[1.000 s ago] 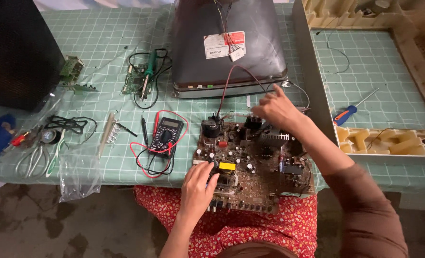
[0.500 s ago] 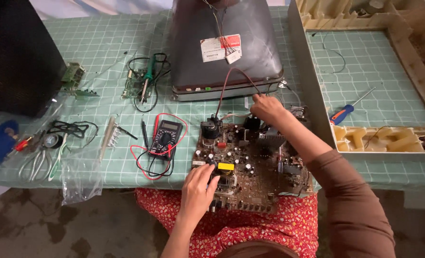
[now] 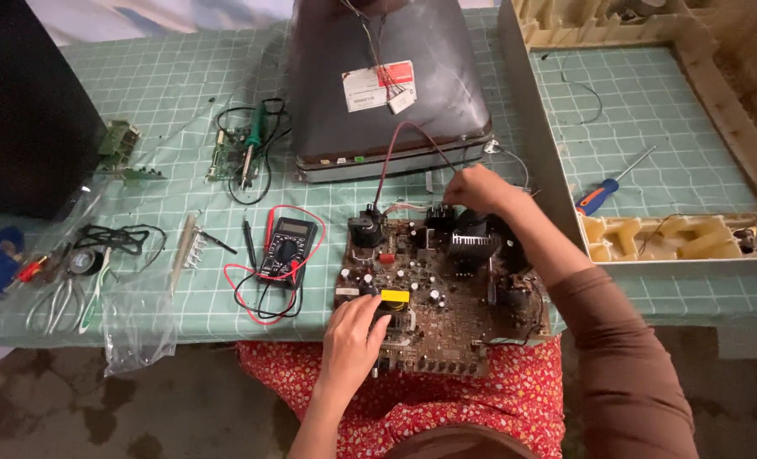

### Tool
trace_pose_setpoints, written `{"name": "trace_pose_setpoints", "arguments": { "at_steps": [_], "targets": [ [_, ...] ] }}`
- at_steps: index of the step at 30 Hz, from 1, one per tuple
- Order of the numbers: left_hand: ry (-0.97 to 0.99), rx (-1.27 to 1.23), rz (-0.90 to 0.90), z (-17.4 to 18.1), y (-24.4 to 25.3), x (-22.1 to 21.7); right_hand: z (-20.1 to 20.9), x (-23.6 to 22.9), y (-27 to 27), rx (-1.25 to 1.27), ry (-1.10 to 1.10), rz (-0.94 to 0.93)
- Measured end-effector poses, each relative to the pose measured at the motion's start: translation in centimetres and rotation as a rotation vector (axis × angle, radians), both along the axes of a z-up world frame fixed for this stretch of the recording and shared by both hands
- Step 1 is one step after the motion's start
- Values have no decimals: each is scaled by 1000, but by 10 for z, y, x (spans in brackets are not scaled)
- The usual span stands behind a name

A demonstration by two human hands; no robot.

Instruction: The person is repairing an electronic circuit board while sitting on the floor. They use a multimeter to test components and a screwdriver to adjust parts on the board. The workspace includes a green cutting mat, a soldering iron, and various tools.

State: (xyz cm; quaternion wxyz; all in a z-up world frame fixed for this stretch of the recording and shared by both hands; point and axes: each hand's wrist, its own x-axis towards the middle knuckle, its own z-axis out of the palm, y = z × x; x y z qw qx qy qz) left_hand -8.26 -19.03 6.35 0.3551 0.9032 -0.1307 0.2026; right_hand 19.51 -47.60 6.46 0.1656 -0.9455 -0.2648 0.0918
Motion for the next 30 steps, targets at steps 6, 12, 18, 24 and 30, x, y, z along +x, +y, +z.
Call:
{"name": "trace_pose_setpoints", "arguments": {
  "at_steps": [6, 12, 18, 24, 30],
  "targets": [
    [-6, 25, -13, 8, 2, -3, -19, 4, 8, -146, -98, -25],
    [-20, 23, 0, 5, 3, -2, -14, -5, -1, -83, -3, -20],
    [36, 35, 14, 0, 4, 0, 35, -70, -7, 131, -657, 144],
    [17, 37, 33, 6, 9, 0, 74, -200, -44, 467, -572, -229],
    [89, 43, 42, -3, 13, -1, 28, -271, -61, 497, -453, -626]
  ]
}}
